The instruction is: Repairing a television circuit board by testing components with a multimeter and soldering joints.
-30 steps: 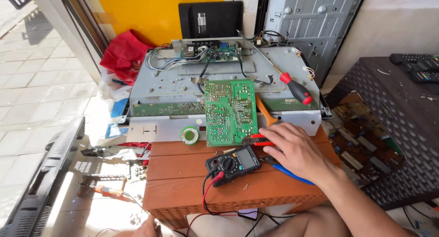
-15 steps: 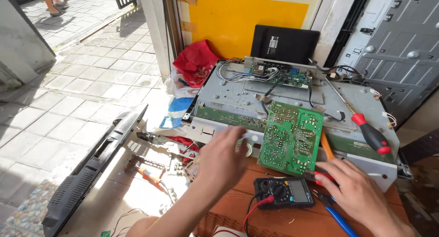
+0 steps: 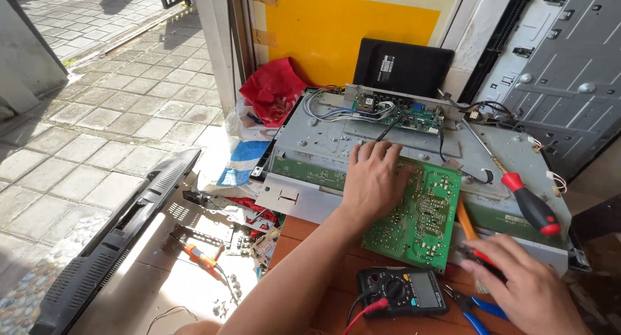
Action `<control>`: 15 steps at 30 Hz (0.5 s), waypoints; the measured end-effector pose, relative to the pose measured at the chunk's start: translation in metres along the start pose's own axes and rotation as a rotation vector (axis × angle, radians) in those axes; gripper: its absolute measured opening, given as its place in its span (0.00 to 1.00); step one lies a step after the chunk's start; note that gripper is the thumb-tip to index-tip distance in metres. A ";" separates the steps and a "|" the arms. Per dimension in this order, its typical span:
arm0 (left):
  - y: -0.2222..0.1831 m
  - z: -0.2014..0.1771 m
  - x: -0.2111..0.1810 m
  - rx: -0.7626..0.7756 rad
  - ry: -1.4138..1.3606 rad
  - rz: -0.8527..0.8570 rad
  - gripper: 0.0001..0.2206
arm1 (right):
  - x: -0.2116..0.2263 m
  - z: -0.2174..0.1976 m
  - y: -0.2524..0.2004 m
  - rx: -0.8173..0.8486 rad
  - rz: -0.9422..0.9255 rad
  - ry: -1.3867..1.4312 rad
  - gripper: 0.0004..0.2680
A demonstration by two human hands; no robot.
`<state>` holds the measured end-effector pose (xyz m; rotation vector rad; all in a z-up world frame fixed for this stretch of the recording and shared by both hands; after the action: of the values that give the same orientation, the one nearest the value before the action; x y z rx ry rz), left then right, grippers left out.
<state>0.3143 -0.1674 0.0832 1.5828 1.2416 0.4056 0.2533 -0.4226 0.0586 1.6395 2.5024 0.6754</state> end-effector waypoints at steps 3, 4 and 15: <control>-0.007 0.012 0.001 0.064 -0.008 -0.022 0.22 | 0.032 -0.042 0.017 -0.213 -0.027 0.142 0.11; -0.008 0.011 0.003 0.080 -0.031 -0.018 0.22 | 0.038 -0.045 0.026 -0.209 -0.002 0.129 0.11; -0.012 0.028 0.009 0.067 0.019 -0.010 0.21 | 0.031 -0.014 0.062 -0.481 -0.428 -0.244 0.06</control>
<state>0.3333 -0.1745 0.0583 1.6319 1.2886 0.3772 0.2892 -0.3790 0.1018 0.9252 2.1800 0.8677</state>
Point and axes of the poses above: each hand's wrist, its own y-axis towards the middle knuckle, its own z-axis out of the palm, x = y × z, the point moved 5 cm from there along y, towards the middle knuckle, and after that the axes turned 5 degrees about -x, right-handed, at the moved point
